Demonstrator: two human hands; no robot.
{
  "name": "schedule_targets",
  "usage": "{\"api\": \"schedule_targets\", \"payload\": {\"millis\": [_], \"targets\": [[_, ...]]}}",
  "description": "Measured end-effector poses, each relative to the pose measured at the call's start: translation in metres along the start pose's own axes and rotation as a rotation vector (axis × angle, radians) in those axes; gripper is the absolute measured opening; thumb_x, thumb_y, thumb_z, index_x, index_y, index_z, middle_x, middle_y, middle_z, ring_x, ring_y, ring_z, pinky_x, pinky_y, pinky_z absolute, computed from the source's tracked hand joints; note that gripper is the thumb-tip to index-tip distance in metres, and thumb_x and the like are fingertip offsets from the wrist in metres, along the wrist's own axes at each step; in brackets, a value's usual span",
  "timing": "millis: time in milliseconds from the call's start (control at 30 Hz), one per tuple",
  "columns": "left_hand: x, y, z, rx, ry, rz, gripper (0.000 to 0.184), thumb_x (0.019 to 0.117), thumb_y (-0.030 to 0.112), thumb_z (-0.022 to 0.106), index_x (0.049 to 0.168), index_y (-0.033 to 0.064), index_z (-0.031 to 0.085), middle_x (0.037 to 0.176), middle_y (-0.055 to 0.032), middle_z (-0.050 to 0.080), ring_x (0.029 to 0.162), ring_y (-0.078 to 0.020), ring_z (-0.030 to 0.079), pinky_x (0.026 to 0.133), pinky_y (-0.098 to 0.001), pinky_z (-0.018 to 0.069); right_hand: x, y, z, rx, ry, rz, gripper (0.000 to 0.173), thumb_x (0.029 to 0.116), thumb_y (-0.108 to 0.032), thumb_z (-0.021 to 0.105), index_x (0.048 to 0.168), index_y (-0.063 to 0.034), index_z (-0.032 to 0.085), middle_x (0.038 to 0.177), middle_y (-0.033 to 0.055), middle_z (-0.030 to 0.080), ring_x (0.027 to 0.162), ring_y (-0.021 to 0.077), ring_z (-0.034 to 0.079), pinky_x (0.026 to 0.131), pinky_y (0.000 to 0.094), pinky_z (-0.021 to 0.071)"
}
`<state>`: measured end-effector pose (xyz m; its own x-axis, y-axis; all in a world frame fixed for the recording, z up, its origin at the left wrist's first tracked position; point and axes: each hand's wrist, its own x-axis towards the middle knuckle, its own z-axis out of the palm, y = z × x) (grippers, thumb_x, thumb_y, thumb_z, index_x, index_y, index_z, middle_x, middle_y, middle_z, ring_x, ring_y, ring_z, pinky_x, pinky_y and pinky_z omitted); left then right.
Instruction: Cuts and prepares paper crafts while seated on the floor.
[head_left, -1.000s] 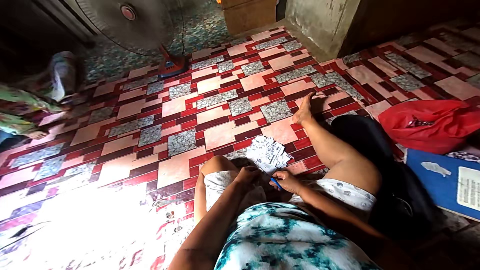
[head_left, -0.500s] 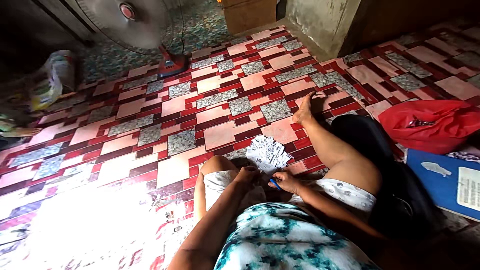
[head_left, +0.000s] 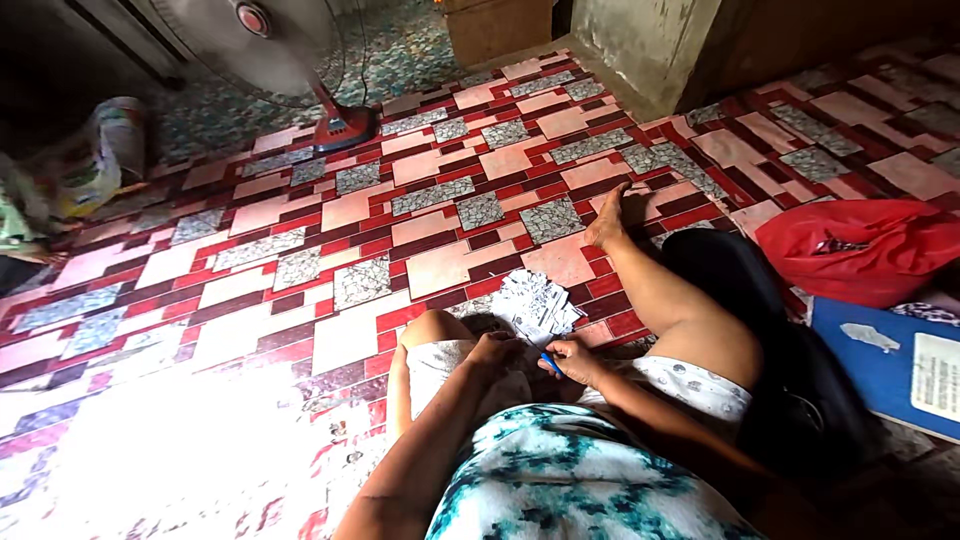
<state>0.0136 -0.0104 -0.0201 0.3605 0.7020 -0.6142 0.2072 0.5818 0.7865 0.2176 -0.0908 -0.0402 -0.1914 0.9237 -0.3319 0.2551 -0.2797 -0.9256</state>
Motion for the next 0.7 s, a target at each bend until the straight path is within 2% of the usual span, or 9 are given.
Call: {"api": "schedule_targets", "payload": {"millis": [100,167,300,400,700], "targets": [[-0.0001,0.0001,0.0001,-0.022,0.008,0.007,0.009,0.1021,0.008,0.061,0.104,-0.0003,0.059,0.080,-0.0067,0.068,0.065,-0.0121,0.065,0.060,-0.0253,0.0550,-0.0016,-0.0045,0.0010,0.042,0.020,0.006,0.032,0.0962,-0.016,0.071,0.116,0.0070,0.063,0.088,0.0075,0.069,0.069,0.0069,0.063,0.067,0.0241,0.0551],[-0.0005,0.0009,0.0005,-0.036,0.018,0.008,0.008,0.1027,0.008,0.060,0.104,-0.0006,0.060,0.078,-0.0068,0.068,0.063,-0.0119,0.065,0.058,-0.0249,0.0546,-0.0020,-0.0067,0.0009,0.088,0.037,0.023,0.029,0.0965,-0.015,0.070,0.115,0.0056,0.063,0.086,0.0055,0.069,0.067,0.0064,0.063,0.067,0.0237,0.0556],[-0.0010,0.0016,0.0005,-0.081,0.033,-0.002,0.008,0.1031,0.007,0.059,0.105,-0.0010,0.059,0.079,-0.0065,0.068,0.063,-0.0116,0.064,0.058,-0.0249,0.0544,-0.0033,-0.0085,-0.0016,0.074,-0.023,0.129,0.030,0.1012,-0.028,0.065,0.116,-0.0012,0.063,0.084,0.0015,0.067,0.066,0.0055,0.059,0.059,0.0223,0.0469],[0.0001,0.0009,0.0001,-0.081,0.029,-0.002,0.008,0.1033,0.006,0.058,0.105,-0.0013,0.059,0.078,-0.0067,0.068,0.063,-0.0119,0.065,0.058,-0.0250,0.0550,-0.0035,-0.0082,-0.0009,0.041,-0.075,0.106,0.034,0.1000,-0.028,0.067,0.118,0.0003,0.063,0.089,0.0038,0.065,0.070,0.0065,0.057,0.062,0.0240,0.0465],[0.0024,-0.0017,-0.0008,-0.063,0.001,0.001,0.006,0.1028,0.006,0.058,0.102,-0.0002,0.060,0.075,-0.0052,0.066,0.062,-0.0117,0.065,0.057,-0.0246,0.0545,-0.0007,-0.0034,0.0009,0.050,-0.056,0.048,0.032,0.0991,-0.026,0.068,0.114,0.0021,0.064,0.085,0.0028,0.066,0.068,0.0055,0.059,0.064,0.0228,0.0501]]}}
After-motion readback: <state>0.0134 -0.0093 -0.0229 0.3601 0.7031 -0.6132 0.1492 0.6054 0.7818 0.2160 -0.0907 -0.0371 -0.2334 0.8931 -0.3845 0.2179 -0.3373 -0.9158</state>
